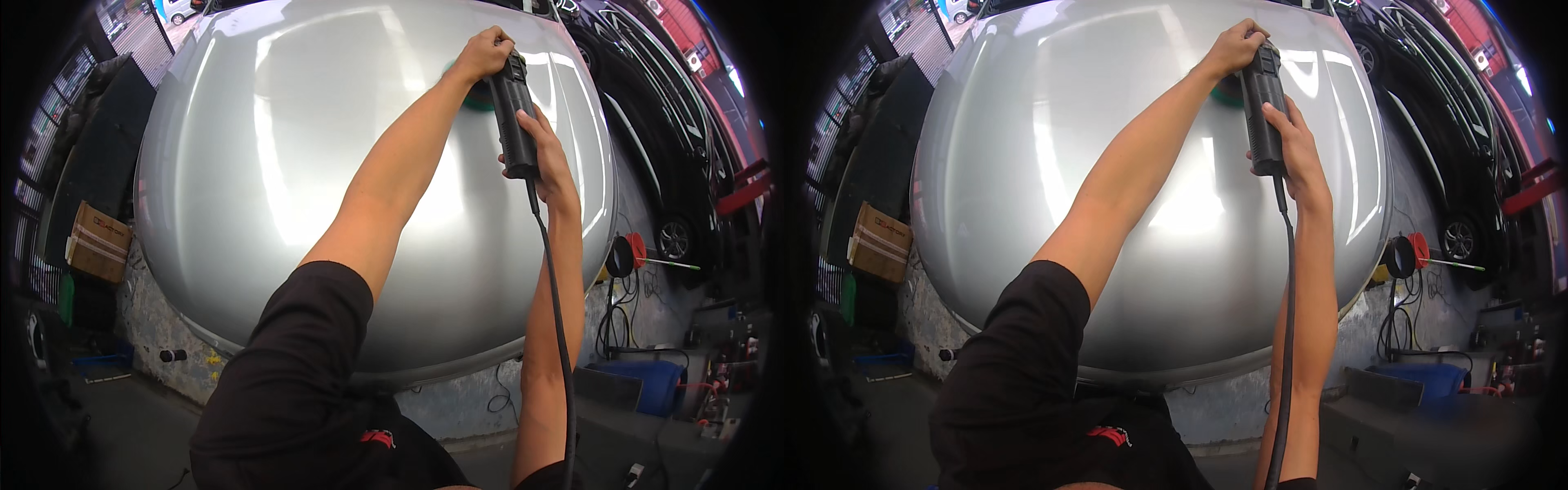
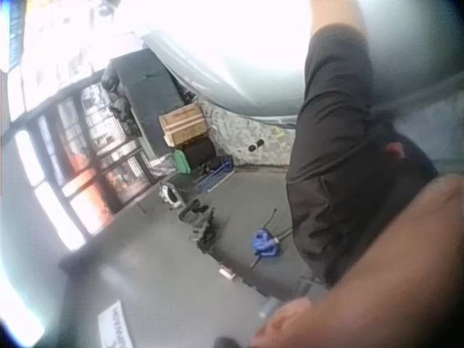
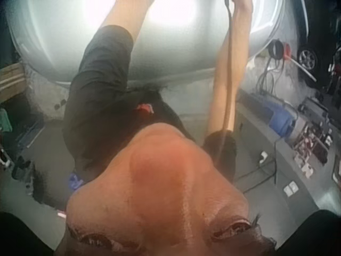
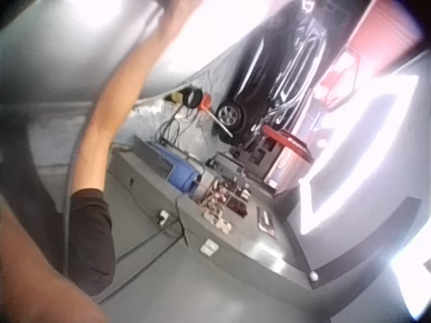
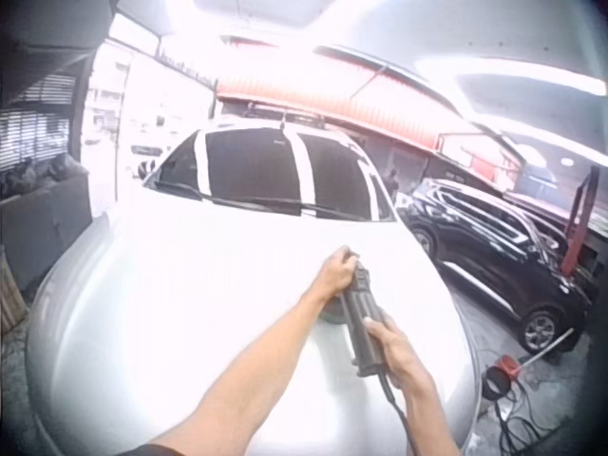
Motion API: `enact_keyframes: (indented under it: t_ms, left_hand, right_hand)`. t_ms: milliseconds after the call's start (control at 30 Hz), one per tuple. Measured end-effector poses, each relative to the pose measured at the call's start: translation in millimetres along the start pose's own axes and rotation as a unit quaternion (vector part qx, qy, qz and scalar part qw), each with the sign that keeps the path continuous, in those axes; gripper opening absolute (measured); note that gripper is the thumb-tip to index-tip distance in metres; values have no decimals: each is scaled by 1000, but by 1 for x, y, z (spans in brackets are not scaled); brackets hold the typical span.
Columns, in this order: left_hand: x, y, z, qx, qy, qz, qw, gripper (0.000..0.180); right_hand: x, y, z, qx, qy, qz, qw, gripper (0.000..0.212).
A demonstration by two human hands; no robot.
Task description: The person uses a rotary polisher with a green pad to polish the hood of a silver car. They apply compound to the pad and move the polisher in overlapping passes across the hood surface.
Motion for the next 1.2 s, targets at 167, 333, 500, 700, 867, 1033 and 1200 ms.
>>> enact_keyframes:
  t_ms: [167, 333, 500, 700, 867, 1033, 1200]
  left_hand:
    - [9, -9, -21, 8, 15, -8, 1000, 33]
    - [-4, -14, -43, 1, 28, -12, 1000, 33]
    - [-32, -19, -58, 5, 42, -18, 999, 33]
    - [-70, -29, -77, -10, 25, -34, 999, 31]
    - [-86, -31, -85, -22, 11, -34, 999, 31]
    - [-102, -26, -89, -15, -3, -43, 999, 31]
    - [-110, -30, -95, -13, -4, -27, 1000, 31]
  right_hand:
    - [10, -3, -25, 9, -3, 1, 1000, 85]
    - [32, -7, -43, 4, -8, 7, 1000, 87]
    - [60, -5, -47, -4, -1, 9, 1000, 87]
    - [91, 1, -49, 0, 4, 0, 1000, 83]
    - [100, 3, -51, -4, 17, 7, 1000, 83]
    - [115, 4, -51, -9, 18, 7, 1000, 84]
    - [121, 6, -54, -7, 20, 8, 1000, 85]
Point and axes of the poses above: each hand's wrist, its own z-axis towards the middle knuckle, its own x-axis out of the palm, y = z × x, the point moved 5 cm from there along z, towards the middle knuckle, and after that the axes turned 9 degrees about y, right-handed, at the moved point
